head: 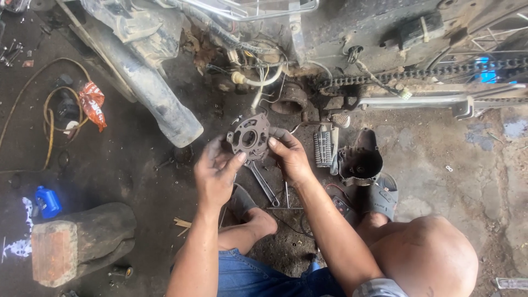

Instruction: The person is disassembling the engine cover of a motorcycle using a T-handle wrench to remove and inspect the stator assembly.

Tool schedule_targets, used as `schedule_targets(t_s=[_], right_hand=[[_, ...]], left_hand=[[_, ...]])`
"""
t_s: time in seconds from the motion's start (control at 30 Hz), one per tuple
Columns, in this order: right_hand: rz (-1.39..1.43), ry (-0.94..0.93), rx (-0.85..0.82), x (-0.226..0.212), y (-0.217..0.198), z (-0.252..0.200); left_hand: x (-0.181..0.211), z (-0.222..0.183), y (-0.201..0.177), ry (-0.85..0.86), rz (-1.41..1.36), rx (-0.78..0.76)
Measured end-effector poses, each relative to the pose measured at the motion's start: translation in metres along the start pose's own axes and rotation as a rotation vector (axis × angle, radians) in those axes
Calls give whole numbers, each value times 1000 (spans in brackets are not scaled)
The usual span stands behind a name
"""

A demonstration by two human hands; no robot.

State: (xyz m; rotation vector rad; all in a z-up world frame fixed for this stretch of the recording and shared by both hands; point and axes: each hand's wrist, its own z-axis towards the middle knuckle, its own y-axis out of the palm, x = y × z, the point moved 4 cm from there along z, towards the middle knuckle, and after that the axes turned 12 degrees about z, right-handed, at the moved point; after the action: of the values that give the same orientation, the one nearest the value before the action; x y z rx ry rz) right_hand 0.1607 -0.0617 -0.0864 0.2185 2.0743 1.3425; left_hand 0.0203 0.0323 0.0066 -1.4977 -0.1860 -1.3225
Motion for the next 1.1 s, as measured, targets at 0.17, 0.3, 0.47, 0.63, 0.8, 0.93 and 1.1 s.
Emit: schedule_targets(t_s=[0.17, 0.3, 0.47, 0.63, 0.8, 0.93, 1.1], right_hand=[[-10, 113, 43, 7, -7, -12], [172, 213, -158, 6, -3, -14], [314, 253, -103, 13, -14, -11], [396, 287, -203, 28, -25, -9], [329, 235, -281, 58, -44, 5], [335, 224, -295, 45, -24, 3], [274, 229, -180, 46, -28, 6]], left_hand=[[31, -7, 14, 421, 469, 112], [4, -36, 48, 738, 953, 105], [5, -31, 24, 640, 644, 197], [-31, -25, 5, -121, 38, 112], [-58, -20, 18, -365, -310, 12], [-75, -19, 14, -438, -352, 104], [-60, -7, 15, -456, -435, 180]])
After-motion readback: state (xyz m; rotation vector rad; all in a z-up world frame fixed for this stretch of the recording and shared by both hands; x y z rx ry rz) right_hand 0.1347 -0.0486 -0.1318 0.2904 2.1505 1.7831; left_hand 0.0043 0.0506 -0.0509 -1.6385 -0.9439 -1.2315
